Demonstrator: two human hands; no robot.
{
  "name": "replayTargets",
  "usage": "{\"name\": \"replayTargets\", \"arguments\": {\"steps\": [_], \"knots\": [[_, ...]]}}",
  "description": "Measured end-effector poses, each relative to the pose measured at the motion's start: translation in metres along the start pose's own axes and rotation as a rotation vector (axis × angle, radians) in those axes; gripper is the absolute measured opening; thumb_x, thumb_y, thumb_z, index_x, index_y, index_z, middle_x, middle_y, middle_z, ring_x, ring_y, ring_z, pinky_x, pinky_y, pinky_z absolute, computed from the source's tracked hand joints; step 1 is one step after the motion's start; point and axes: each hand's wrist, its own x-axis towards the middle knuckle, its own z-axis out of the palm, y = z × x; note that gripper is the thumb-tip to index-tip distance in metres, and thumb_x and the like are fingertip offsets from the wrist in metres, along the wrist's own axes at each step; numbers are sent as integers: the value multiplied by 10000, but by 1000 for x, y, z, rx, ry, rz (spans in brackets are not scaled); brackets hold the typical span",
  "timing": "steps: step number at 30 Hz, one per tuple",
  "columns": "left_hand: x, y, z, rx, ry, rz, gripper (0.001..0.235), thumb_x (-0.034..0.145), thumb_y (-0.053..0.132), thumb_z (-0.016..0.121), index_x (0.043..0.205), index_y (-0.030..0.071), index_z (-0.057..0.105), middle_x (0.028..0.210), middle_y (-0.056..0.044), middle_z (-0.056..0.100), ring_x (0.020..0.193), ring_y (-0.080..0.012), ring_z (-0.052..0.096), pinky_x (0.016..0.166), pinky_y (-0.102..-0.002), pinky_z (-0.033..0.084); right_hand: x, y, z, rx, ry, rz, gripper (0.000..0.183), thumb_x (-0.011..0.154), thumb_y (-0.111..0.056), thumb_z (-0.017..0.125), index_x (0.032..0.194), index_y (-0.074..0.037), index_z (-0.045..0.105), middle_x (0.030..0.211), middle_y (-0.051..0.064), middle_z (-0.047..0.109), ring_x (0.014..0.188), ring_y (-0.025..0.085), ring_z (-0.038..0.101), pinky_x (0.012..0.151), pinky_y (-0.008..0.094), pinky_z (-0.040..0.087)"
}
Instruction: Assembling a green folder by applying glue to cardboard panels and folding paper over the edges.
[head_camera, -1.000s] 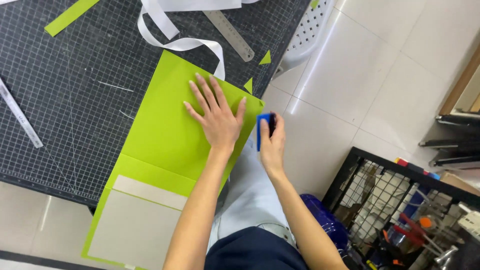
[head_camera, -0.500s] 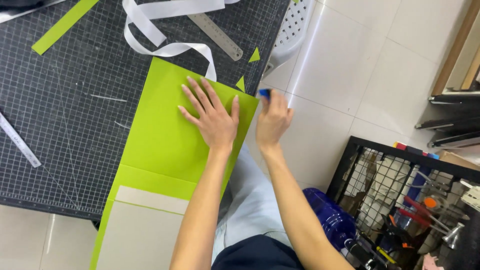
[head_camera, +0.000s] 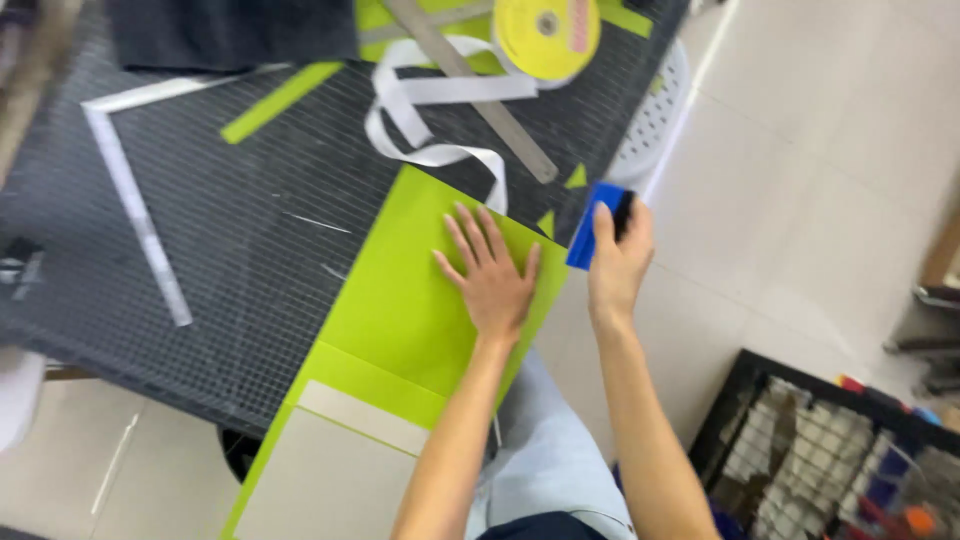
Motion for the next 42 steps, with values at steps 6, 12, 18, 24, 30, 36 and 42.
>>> {"name": "replayTargets", "arguments": {"steps": [6, 12, 18, 24, 30, 36, 42], "knots": [[-2, -2, -3, 45, 26, 21, 838, 877, 475, 565, 1560, 61, 312, 1634, -249, 240, 1525, -423, 177, 1129, -691, 132, 37, -109, 205, 20, -481, -443, 327, 882, -165, 798, 1152, -42, 661, 1034, 207, 706, 1028, 419, 685, 855, 477, 573], [2, -3, -1, -104, 16, 29, 626, 918, 333, 448, 1504, 112, 445, 1628, -203, 228, 1525, -429, 62, 1145, -718, 94, 90, -85, 384, -250, -553, -492, 289, 811, -257, 770, 901, -83, 557, 832, 225, 672, 800, 491, 633, 689, 578, 459], [7, 1, -6, 183, 64, -18, 896, 963, 711, 295, 1584, 68, 242, 1651, -178, 213, 1528, -370, 188, 1159, -653, 187, 119, -76, 352, -540, -835, -523, 201, 748, -148, 731, 798, -83, 548, 956, 183, 552, 784, 457, 605, 704, 560, 475], [13, -18, -11, 183, 22, -95, 910, 959, 746, 233, 1602, 103, 195, 1665, -129, 190, 1540, -311, 164, 1187, -615, 154, 148, -108, 316, -679, -620, -761, 435, 839, -118, 690, 1271, -131, 632, 1098, 179, 532, 1088, 417, 453, 817, 592, 374], [29, -52, -27, 200, 2, -211, 930, 941, 748, 312, 1601, 101, 210, 1661, -139, 208, 1533, -323, 198, 1175, -626, 190, 128, -103, 360, -614, -824, -470, 387, 800, -405, 878, 805, -72, 681, 1271, 206, 467, 1238, 469, 358, 921, 684, 292], [30, -69, -25, 169, 43, -250, 900, 975, 717, 327, 1589, 62, 264, 1648, -176, 231, 1525, -359, 225, 1175, -645, 207, 125, -159, 299, 630, -959, -338, 128, 922, -34, 722, 1015, -100, 663, 988, 13, 700, 933, 101, 610, 869, 299, 510], [28, -71, -22, 146, 0, -264, 910, 985, 743, 259, 1609, 83, 205, 1666, -155, 177, 1543, -350, 166, 1191, -654, 172, 107, -213, 99, 536, -748, -709, 303, 1012, -286, 717, 1002, -89, 488, 876, 23, 415, 816, 132, 385, 760, 323, 299]]}}
